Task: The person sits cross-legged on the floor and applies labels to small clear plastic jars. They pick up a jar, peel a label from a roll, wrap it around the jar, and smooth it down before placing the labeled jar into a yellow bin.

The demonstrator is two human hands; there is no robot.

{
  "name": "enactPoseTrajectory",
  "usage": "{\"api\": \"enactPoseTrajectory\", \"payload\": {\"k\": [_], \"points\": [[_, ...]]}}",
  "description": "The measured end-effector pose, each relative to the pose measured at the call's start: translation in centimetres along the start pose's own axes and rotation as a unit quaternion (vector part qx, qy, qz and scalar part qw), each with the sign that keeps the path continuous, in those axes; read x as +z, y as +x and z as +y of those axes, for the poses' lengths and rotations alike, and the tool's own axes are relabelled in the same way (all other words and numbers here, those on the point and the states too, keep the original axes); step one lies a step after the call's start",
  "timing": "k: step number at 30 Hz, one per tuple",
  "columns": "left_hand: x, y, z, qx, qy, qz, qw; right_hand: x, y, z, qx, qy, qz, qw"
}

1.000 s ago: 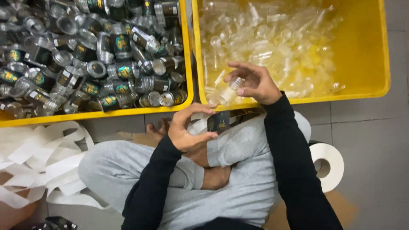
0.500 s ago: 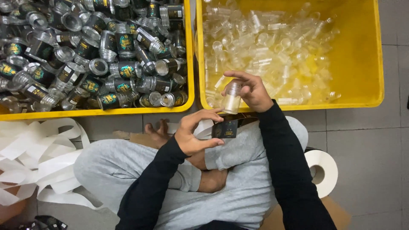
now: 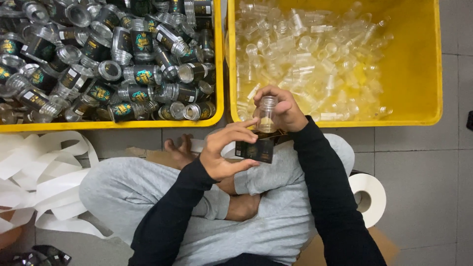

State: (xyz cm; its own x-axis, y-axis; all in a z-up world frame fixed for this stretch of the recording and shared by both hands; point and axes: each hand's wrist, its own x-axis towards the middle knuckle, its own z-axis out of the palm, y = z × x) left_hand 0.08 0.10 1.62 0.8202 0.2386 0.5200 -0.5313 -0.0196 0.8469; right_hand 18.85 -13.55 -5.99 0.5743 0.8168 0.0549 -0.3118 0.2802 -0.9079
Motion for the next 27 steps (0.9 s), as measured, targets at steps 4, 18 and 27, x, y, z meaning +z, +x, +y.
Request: {"api": "enactPoseTrajectory", "payload": {"k": [4,18,27], "points": [[0.2,-0.5,-0.7,-0.001,0.02,-0.006,1.0,-1.3,-0.3,1.8,0.04,-0.007,0.027,0.999],[-1.4,-0.1,-1.3,-0.02,0.1,0.049,0.994,3.1,-0.1,-3.7,0.108,0.035,0.01,0.993],[-3.1,0.2,0.0,-0.007,0.186,0.092,0.978,-0.4,-0.7,-1.2,0.022,0.049,-0.085,0.995]]}}
